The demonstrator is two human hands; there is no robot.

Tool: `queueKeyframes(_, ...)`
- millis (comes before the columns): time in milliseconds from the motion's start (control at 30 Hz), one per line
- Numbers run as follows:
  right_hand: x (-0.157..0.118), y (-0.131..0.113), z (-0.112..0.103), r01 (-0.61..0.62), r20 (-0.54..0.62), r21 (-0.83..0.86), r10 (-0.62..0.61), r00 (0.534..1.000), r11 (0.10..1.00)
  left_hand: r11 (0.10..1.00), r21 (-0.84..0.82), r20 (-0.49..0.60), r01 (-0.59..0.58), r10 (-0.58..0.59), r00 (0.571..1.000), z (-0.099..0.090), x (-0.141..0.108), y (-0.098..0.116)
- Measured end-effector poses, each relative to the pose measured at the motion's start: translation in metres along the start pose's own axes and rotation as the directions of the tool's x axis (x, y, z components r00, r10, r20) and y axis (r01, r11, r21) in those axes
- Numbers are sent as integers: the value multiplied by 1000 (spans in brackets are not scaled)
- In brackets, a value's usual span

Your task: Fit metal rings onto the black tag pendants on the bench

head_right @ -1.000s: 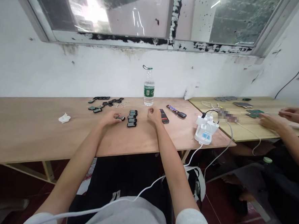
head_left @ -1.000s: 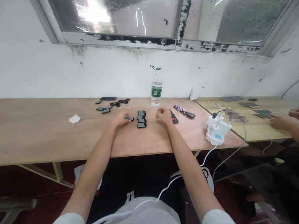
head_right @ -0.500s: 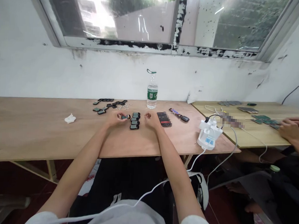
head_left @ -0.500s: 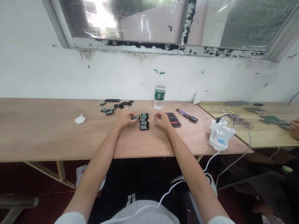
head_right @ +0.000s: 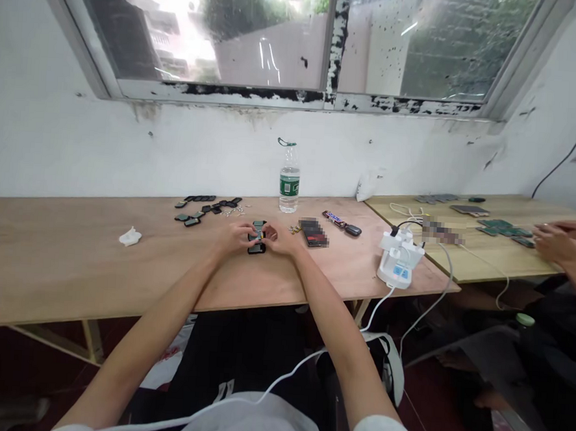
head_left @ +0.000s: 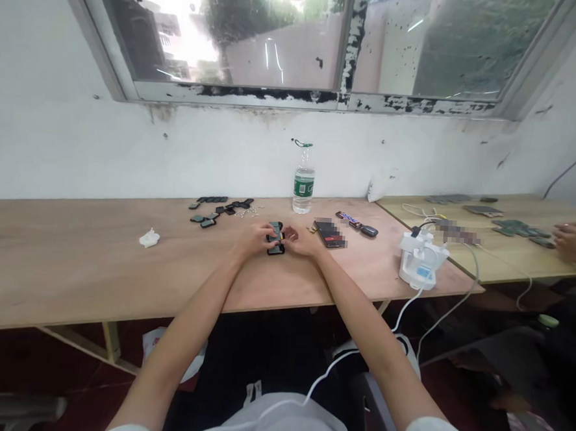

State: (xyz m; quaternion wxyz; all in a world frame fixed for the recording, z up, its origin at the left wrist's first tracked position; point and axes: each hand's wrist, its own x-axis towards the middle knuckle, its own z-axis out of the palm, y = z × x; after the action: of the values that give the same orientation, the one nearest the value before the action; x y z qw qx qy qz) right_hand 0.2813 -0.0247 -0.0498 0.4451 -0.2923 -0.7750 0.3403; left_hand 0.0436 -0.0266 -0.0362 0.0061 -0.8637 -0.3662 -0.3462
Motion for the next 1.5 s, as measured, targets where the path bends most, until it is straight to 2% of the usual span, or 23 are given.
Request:
queueKeyframes(333,-1,-3,-3,-26,22,-26,26,999,999,999,-4,17,-36,36,999,2,2,0)
queueKeyframes(567,6,1,-2,46,-72,-95,-53,996,994,998,-8,-35,-57,57,998,3,2,-5)
queueKeyframes(700,7,5,-1,37,-97,-105,-47,994,994,997,-9,-50,-70,70,996,3,3,-6)
queueKeyframes(1000,7,6,1,46,1,-141,-46,999,989,999,-35,3,-22,22,1000,3,2,-7)
queueKeyframes(1133,8,6,3,18,-4,-157,-19,1000,987,998,-61,8,5,-4,1000,3,3,-5)
queueKeyframes(1233,11,7,0,-23,-110,-158,5,994,987,996,-70,-6,48,-49,999,0,4,-5)
queueKeyframes(1367,12,12,-15,-77,-340,-194,7,940,978,980,-55,-72,192,-196,978,-11,2,-10)
queueKeyframes(1433,9,17,-23,-161,-342,-256,66,937,953,959,-39,-101,280,-282,954,-19,0,-14)
queueKeyframes(1500,7,21,-29,-250,-274,-339,159,949,907,931,-29,-106,363,-364,925,-27,-3,-18)
